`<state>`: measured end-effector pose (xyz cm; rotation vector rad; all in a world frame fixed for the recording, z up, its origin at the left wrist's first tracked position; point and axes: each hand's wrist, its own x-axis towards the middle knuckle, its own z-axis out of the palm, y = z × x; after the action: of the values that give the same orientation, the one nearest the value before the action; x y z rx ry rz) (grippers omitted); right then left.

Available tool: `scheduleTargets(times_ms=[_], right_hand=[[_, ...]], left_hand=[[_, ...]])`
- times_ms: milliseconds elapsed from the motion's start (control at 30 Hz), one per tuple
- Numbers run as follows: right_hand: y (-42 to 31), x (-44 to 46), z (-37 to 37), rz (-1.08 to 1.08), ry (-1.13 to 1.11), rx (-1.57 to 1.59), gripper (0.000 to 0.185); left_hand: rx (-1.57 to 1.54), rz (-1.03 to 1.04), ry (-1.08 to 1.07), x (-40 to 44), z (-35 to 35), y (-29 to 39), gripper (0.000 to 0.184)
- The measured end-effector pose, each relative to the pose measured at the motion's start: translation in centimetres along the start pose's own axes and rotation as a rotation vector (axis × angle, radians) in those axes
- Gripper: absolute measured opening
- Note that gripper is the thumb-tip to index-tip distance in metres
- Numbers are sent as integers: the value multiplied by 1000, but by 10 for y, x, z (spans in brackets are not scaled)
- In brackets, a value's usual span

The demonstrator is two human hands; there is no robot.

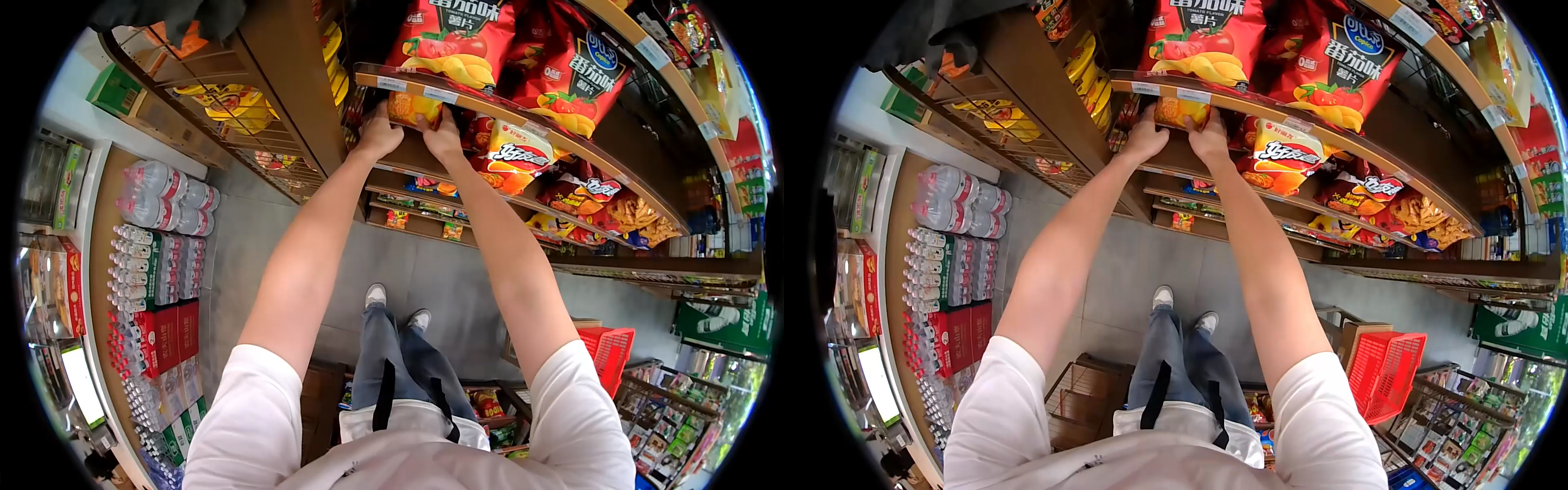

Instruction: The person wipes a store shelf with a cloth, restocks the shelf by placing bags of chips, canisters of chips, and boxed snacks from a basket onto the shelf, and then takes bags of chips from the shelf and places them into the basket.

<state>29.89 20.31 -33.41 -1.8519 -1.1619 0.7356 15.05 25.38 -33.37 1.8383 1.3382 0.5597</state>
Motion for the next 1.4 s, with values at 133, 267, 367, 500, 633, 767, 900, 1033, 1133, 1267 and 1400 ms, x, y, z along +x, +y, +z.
scheduleTargets(times_ms=[133, 267, 367, 500, 633, 767, 900, 1033, 1133, 1267, 1400], right_hand=[[-2, -8, -3, -37, 72, -204, 59], [-18, -19, -20, 31, -7, -131, 60], [-32, -36, -30, 31, 24, -81, 54], [-45, -54, -48, 36, -77, -80, 64], [-52, -82, -69, 137, -222, 186, 59], [-55, -131, -88, 103, -281, 251, 57], [-28, -178, -85, 38, -360, 427, 55], [-40, -228, -101, 88, -406, 503, 55], [-46, -249, -109, 83, -440, 579, 63], [-64, -259, -116, 166, -453, 629, 78], [-64, -263, -116, 189, -434, 718, 91]], left_hand=[[34, -20, 38, -15, 4, 6, 64], [7, -79, -8, -30, -8, 20, 64], [-42, -82, 3, -44, -23, 33, 61], [-4, -44, 5, -68, -49, 53, 59], [-70, 23, 46, -99, -60, 63, 63], [-218, -18, 80, -141, -55, 60, 71], [-728, -129, -80, -200, -59, 75, 74], [-815, -70, -178, -240, -52, 59, 67], [-854, -16, -187, -262, -54, 57, 64], [-897, 24, -260, -270, -60, 58, 62], [-923, 52, -304, -268, -60, 60, 61]])
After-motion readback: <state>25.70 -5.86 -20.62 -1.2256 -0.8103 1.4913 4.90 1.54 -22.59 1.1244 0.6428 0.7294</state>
